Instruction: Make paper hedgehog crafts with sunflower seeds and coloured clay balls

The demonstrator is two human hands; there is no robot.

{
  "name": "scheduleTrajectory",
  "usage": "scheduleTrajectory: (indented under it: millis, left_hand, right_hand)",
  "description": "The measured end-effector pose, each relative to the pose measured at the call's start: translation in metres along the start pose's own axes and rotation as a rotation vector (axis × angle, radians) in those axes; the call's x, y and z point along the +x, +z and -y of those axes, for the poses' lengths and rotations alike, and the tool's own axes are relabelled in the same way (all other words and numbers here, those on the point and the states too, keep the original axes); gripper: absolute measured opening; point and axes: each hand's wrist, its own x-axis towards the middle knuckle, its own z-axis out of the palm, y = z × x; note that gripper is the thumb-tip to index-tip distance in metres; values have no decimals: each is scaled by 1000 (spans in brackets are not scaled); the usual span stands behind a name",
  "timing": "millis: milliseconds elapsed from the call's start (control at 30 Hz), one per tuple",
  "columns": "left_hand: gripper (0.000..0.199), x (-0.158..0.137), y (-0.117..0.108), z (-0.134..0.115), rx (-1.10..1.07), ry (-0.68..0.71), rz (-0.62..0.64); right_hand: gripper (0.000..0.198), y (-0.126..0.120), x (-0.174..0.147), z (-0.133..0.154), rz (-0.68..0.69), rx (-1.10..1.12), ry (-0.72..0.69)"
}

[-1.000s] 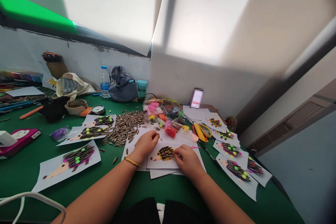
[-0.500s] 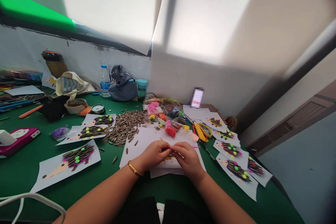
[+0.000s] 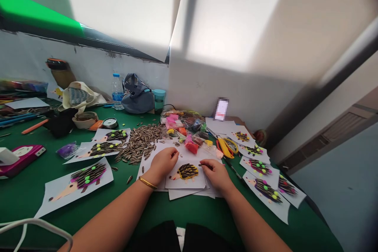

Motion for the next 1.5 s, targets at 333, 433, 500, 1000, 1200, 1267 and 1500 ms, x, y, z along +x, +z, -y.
scheduleTrajectory:
  millis: [333, 433, 500, 1000, 1200, 1267, 1500]
  left_hand:
    - [24, -1, 5, -2, 111, -30, 69]
    - [24, -1, 5, -2, 110, -31, 72]
    - [24, -1, 5, -1, 115, -22, 66]
    - [26, -2, 7, -1, 141, -14, 56]
    - [27, -2, 7, -3, 176, -14, 61]
    - [28, -2, 7, -3, 190, -15, 67]
    - [27, -3, 7, -3, 176, -1, 56]
  right_hand:
    - [21, 5, 8, 13, 65, -55, -44]
    - [22, 6, 9, 13, 73, -48, -54]
    - [22, 7, 9, 13, 70, -40, -49]
    - [25, 7, 13, 16, 159, -204, -125]
    - [26, 8, 12, 18, 163, -253, -79]
    - [26, 10, 12, 18, 163, -264, -52]
    - [27, 11, 13, 17, 157, -259, -63]
